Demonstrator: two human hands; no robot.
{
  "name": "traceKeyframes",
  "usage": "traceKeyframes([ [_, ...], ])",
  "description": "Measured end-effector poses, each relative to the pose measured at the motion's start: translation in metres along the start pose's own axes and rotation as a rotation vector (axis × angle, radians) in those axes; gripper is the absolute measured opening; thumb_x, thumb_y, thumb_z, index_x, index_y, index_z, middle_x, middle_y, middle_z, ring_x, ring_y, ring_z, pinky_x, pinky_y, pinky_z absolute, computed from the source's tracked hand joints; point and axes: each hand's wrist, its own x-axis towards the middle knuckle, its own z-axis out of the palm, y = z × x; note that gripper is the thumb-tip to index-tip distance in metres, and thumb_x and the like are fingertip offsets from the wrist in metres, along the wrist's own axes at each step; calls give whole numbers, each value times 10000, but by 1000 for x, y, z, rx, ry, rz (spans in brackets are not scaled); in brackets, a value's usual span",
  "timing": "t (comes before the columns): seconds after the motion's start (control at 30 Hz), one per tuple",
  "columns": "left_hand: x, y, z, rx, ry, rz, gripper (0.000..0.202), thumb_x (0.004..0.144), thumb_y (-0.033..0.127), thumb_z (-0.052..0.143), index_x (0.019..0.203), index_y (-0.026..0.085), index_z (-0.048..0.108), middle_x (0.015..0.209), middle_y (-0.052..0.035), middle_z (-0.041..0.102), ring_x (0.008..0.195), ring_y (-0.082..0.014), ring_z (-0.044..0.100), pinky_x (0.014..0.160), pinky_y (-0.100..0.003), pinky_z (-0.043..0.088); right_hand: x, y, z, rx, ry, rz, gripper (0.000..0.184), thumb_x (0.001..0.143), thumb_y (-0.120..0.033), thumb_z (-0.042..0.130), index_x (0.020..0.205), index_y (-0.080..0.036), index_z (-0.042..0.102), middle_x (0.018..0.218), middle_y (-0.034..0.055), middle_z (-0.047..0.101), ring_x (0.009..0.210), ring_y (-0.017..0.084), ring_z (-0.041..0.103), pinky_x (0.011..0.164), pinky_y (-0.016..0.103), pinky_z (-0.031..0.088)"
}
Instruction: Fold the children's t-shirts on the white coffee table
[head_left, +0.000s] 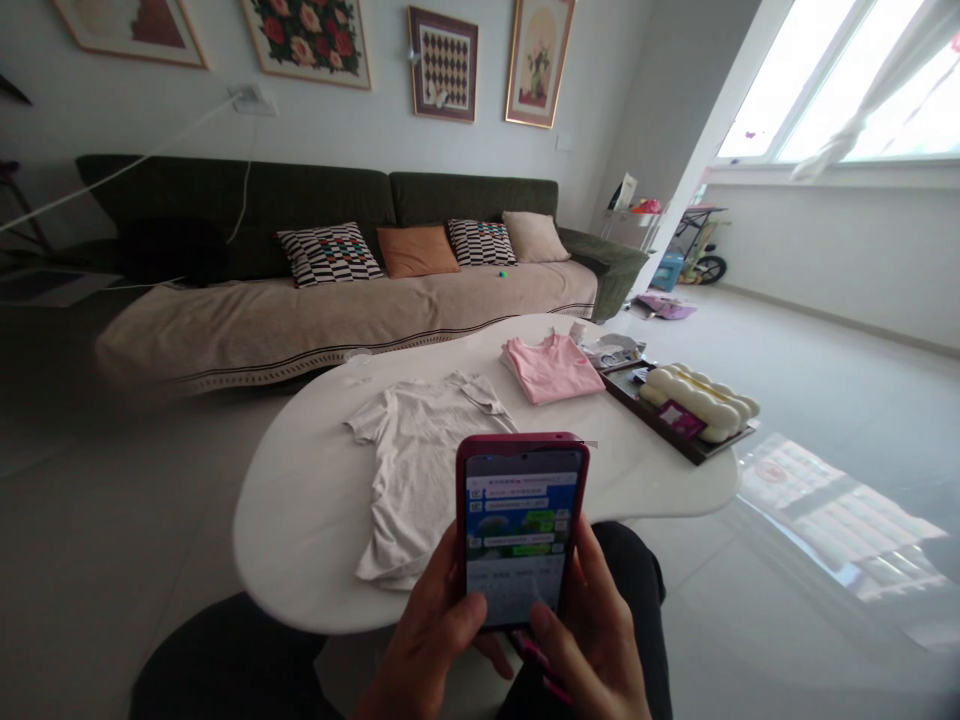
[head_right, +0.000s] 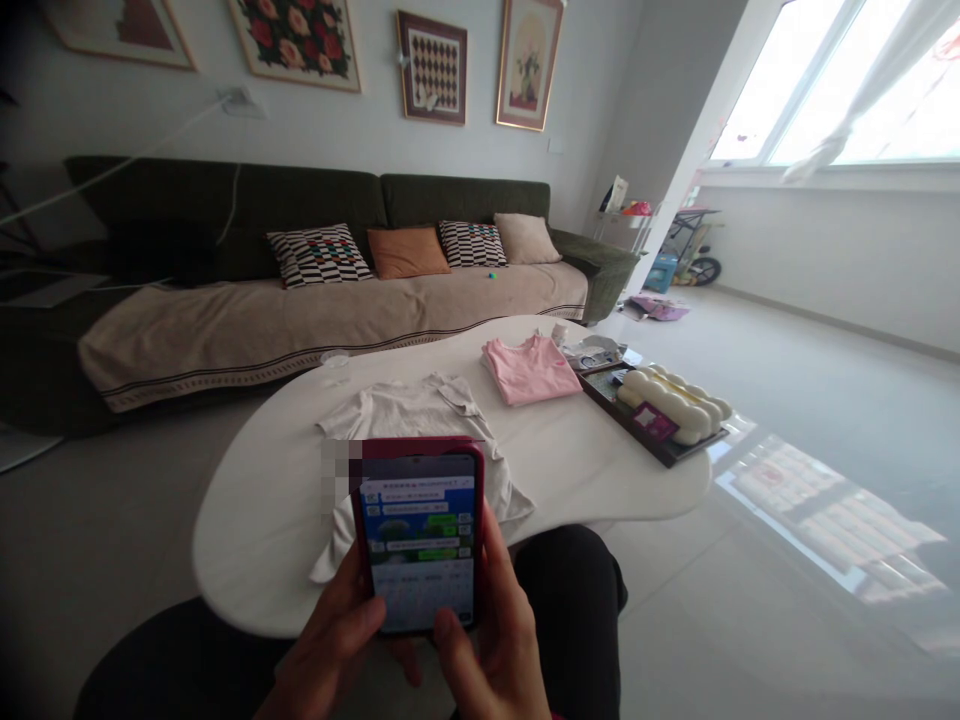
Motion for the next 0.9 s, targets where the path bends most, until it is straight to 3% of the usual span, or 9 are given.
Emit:
traceKeyframes([
  [0.1,0,-2,-2,7,-40,30,649,786,392,649,1370,265,397,1135,-120,636,894,-258,646,532,-231,552,-1,3,-1,-18,2,-1,540,875,-314,581,1371,-400,388,1357,-1,529,1222,189,515,1012,293,422],
  [0.4,-5,-2,1,46,133,-32,683,808,378,637,1407,260,331,1161,-134,627,893,-277,644,508,-266,565,1,2,-3,2,-17,-9,526,882,-294,571,1361,-420,395,1332,-34,555,1203,167,534,989,269,442],
  [0.53,-3,-4,0,52,42,17,675,810,366,627,1405,281,320,1173,-129,621,859,-253,653,506,-242,549,2,7,-6,-78,-8,-17,485,913,-284,514,1368,-399,394,1312,-17,573,1164,167,566,951,272,475],
  [0.63,-3,-7,-2,35,-29,61,727,763,382,673,1397,300,326,1171,-117,623,821,-231,655,517,-233,544,0,14,-4,-168,50,-40,590,852,-295,602,1391,-347,368,1334,31,544,1186,215,545,1008,351,433],
  [0.8,-7,-10,-5,47,87,20,644,827,329,591,1410,276,322,1229,-133,592,904,-267,642,529,-262,561,-3,14,-3,-179,52,-20,618,856,-312,583,1417,-286,325,1357,84,505,1198,238,529,1023,393,414],
  [0.9,-8,-10,-6,38,64,10,682,817,302,595,1427,286,292,1245,-129,585,937,-283,636,531,-271,565,-2,9,-5,-151,0,7,587,880,-321,548,1420,-301,319,1374,66,495,1212,219,517,1026,360,410],
])
